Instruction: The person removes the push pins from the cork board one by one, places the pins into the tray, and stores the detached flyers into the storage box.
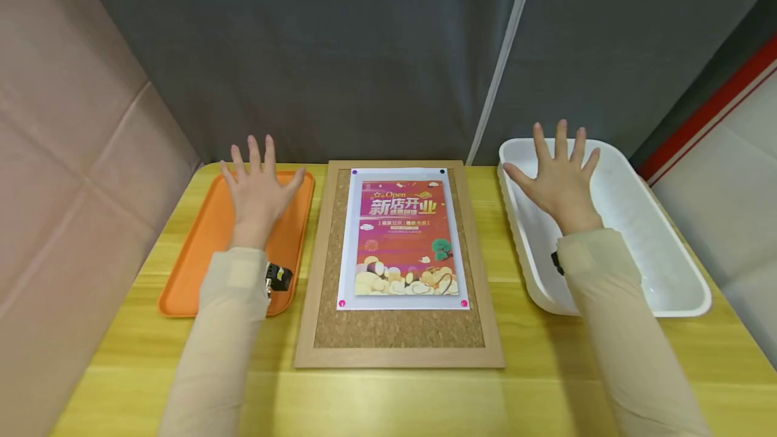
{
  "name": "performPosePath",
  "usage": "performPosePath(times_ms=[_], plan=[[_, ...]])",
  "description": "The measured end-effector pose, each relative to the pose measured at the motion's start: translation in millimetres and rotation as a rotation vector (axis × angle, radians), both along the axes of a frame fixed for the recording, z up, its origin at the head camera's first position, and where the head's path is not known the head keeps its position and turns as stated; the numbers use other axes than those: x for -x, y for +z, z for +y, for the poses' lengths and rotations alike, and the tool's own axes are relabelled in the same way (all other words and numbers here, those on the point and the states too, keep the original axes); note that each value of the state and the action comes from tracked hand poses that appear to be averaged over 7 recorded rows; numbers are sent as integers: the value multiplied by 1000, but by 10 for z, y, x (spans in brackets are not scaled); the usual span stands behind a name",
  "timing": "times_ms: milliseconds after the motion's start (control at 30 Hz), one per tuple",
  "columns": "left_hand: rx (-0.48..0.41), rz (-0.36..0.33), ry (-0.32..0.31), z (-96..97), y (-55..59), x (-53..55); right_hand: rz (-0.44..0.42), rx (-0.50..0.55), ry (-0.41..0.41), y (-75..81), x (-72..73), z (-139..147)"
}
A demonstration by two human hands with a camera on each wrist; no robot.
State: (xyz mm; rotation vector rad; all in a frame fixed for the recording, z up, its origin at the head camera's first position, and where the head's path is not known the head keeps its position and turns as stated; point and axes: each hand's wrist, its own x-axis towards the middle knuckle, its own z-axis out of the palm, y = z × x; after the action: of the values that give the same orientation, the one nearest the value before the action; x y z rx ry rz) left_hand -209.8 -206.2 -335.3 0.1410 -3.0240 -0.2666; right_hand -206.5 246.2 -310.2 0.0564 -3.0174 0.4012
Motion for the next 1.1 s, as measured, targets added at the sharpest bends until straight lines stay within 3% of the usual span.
performPosePath(times_ms=[333, 600, 833, 1100], plan=[[35, -28, -58, 33, -108, 3, -56, 63, 117, 3, -70, -259], [49, -8, -133, 96, -179, 31, -130, 134, 189, -51, -199, -579], [69, -4, -204, 184, -240, 43, -139, 109, 231, -206, -327, -809], [100, -13, -248, 285, -298, 55, -125, 55, 303, -497, -488, -1008]])
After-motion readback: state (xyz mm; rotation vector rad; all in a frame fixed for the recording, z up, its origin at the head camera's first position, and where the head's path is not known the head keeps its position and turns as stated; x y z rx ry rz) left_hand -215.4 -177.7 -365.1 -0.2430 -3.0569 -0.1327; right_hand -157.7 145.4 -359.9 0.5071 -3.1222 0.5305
